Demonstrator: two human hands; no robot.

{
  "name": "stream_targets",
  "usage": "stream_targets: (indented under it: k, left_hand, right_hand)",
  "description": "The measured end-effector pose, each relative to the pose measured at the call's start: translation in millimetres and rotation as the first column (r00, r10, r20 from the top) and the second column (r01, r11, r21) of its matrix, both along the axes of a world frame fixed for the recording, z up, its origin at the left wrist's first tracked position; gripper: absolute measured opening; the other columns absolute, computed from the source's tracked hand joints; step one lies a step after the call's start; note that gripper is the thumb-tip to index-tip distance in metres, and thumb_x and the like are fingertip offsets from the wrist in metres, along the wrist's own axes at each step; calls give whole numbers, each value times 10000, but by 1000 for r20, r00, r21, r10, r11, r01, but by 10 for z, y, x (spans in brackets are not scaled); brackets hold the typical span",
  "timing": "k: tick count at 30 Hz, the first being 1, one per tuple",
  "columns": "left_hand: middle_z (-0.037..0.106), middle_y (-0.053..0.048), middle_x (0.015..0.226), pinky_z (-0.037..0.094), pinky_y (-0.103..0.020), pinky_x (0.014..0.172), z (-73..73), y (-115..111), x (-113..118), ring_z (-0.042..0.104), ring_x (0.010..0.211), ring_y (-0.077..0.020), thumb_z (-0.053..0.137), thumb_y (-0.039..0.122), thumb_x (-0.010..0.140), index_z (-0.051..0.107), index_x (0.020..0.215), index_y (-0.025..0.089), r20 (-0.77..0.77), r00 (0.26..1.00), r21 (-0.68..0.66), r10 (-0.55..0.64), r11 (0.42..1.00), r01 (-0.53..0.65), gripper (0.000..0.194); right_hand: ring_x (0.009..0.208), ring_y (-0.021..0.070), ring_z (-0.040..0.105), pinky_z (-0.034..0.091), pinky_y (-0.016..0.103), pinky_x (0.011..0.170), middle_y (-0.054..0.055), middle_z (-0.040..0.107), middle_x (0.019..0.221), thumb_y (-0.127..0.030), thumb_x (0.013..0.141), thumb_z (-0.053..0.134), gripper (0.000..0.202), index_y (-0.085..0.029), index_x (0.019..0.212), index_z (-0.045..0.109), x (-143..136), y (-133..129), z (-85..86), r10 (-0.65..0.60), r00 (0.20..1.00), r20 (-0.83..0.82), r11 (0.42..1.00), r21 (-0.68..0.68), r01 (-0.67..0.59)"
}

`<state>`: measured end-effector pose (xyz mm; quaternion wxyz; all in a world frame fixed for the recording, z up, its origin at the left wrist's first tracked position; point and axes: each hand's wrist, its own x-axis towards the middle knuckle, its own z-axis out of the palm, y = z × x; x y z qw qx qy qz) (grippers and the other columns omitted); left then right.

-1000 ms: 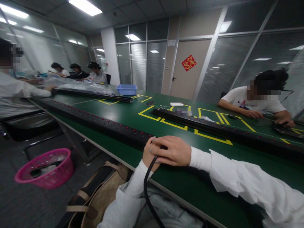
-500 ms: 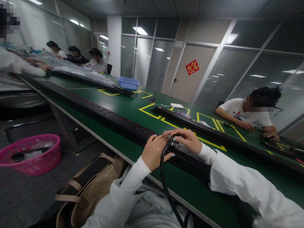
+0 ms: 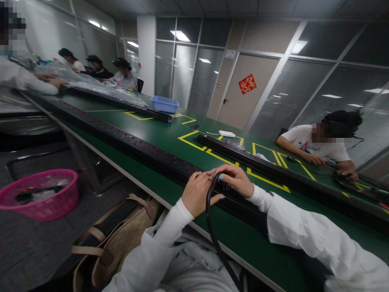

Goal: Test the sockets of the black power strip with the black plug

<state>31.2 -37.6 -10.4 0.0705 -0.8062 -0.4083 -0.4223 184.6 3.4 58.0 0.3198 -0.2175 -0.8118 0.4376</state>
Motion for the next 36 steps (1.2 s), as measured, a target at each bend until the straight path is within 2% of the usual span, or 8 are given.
stream_targets:
  k: [6, 9, 13, 17, 24, 36]
  left_hand:
    - [550, -77, 1116, 320, -366, 901, 32, -11, -8, 454, 1085, -204, 483, 468, 758, 455, 1125, 177, 10, 1000, -6, -28, 1000, 28, 469]
    - [545, -83, 1128, 320, -374, 898, 43, -18, -8, 453, 1088, -211, 499, 439, 756, 459, 1127, 178, -5, 1000, 7, -13, 1000, 13, 455]
    - [548, -82, 1124, 325, -373, 894, 42, -16, -12, 456, 1085, -207, 499, 423, 758, 453, 1132, 172, -26, 1000, 10, -13, 1000, 13, 453]
    - [552, -80, 1119, 320, -374, 900, 29, -7, -15, 454, 1088, -208, 492, 423, 763, 463, 1120, 173, -21, 1000, 7, -15, 1000, 16, 437]
    - [552, -80, 1122, 331, -366, 889, 9, 1, -21, 457, 1083, -207, 512, 403, 752, 475, 1099, 173, -18, 1000, 28, -12, 1000, 12, 418]
    - [540, -94, 1142, 334, -385, 888, -29, 29, -72, 462, 1084, -221, 499, 366, 764, 461, 1132, 169, -98, 995, 31, 35, 999, -32, 419]
  right_hand:
    - [821, 152, 531, 405, 294, 781, 34, 575, 806, -244, 709, 631, 128, -148, 787, 595, -1, 35, 44, -69, 993, -101, 997, 31, 72]
    - [742, 124, 513, 407, 254, 702, 11, 540, 744, -230, 679, 658, 143, -147, 745, 563, -5, 48, 24, -53, 986, -158, 996, -85, 40]
    - [649, 89, 487, 389, 218, 620, -6, 511, 722, -210, 670, 662, 177, -141, 769, 534, 7, 54, -7, 22, 988, -152, 975, -216, -55]
    - [636, 81, 488, 375, 205, 610, -8, 520, 715, -217, 675, 657, 182, -133, 783, 537, 28, 76, 10, 64, 991, -120, 964, -250, -93]
    - [647, 79, 486, 365, 198, 627, -9, 532, 710, -244, 699, 635, 173, -113, 786, 563, 34, 116, 66, 94, 992, -83, 967, -227, -111]
    - [620, 82, 516, 388, 198, 611, 3, 555, 681, -212, 683, 631, 190, -94, 817, 566, 10, 174, 77, 159, 986, -56, 939, -300, -169]
